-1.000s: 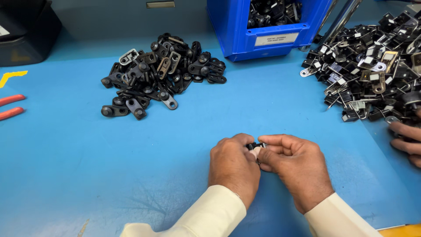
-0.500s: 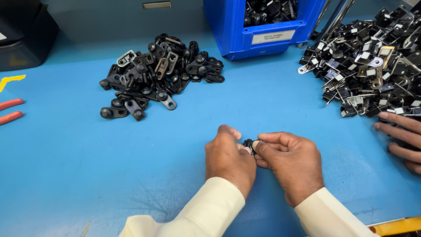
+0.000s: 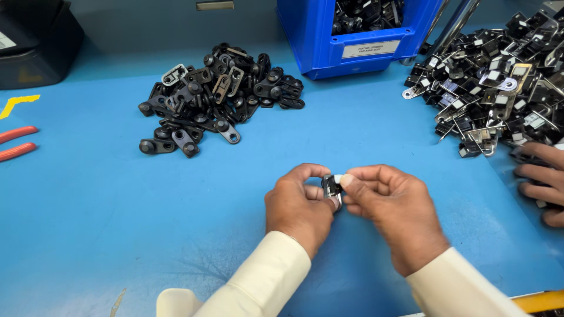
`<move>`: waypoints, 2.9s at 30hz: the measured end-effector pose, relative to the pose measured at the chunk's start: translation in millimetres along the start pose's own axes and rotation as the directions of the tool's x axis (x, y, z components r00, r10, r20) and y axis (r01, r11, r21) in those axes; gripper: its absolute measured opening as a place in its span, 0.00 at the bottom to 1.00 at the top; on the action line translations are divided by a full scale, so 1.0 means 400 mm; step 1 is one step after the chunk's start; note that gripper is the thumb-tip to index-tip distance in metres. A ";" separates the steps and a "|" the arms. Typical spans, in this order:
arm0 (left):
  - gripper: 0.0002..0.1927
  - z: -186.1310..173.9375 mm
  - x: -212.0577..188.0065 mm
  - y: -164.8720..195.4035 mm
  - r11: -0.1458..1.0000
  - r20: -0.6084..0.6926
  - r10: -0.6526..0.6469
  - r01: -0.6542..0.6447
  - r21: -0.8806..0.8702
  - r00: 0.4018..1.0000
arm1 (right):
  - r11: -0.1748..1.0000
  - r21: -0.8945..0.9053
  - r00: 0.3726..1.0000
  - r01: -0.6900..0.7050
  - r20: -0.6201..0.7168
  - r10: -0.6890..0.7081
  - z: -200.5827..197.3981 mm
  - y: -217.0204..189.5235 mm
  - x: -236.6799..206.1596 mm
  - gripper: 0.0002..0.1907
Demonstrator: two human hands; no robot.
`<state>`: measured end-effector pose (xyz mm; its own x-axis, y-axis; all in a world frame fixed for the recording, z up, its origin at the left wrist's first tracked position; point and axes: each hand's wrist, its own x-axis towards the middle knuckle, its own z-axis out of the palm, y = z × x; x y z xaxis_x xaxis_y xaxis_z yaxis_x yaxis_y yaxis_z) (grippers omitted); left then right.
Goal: The person repeatedly picks a black plastic housing and a metal bracket from piles on a blue workbench, aligns and presses them together, and places the assembled unit aside. The process is repeated multiple times with consistent hand motions and no tools used.
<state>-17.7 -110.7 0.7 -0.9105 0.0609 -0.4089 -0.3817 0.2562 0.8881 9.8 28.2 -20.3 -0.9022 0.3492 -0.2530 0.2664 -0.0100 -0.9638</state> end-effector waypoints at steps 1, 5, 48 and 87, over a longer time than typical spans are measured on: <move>0.16 -0.007 0.002 0.002 0.995 0.025 -0.070 0.072 -0.075 0.997 | 0.993 0.010 0.992 -0.117 0.042 0.117 -0.014 0.003 0.008 0.13; 0.21 -0.038 0.000 0.011 0.974 0.248 -0.070 0.120 -0.192 0.966 | 0.925 0.059 0.904 -0.376 0.242 0.352 -0.070 0.020 0.039 0.12; 0.17 -0.074 -0.006 -0.010 0.975 0.259 -0.072 0.123 -0.186 0.963 | 0.400 -0.711 0.717 0.579 0.209 -0.665 0.037 0.004 -0.116 0.03; 0.15 -0.070 -0.007 0.007 0.982 0.161 -0.096 0.120 -0.149 0.982 | 0.913 0.222 0.933 -0.342 0.195 0.302 0.035 0.014 -0.056 0.13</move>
<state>-20.6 -137.1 10.2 -0.8322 0.1910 -0.5205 -0.5075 0.1152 0.8539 26.7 7.1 -21.2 -0.8273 0.1400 -0.5439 0.4767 -0.3372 -0.8118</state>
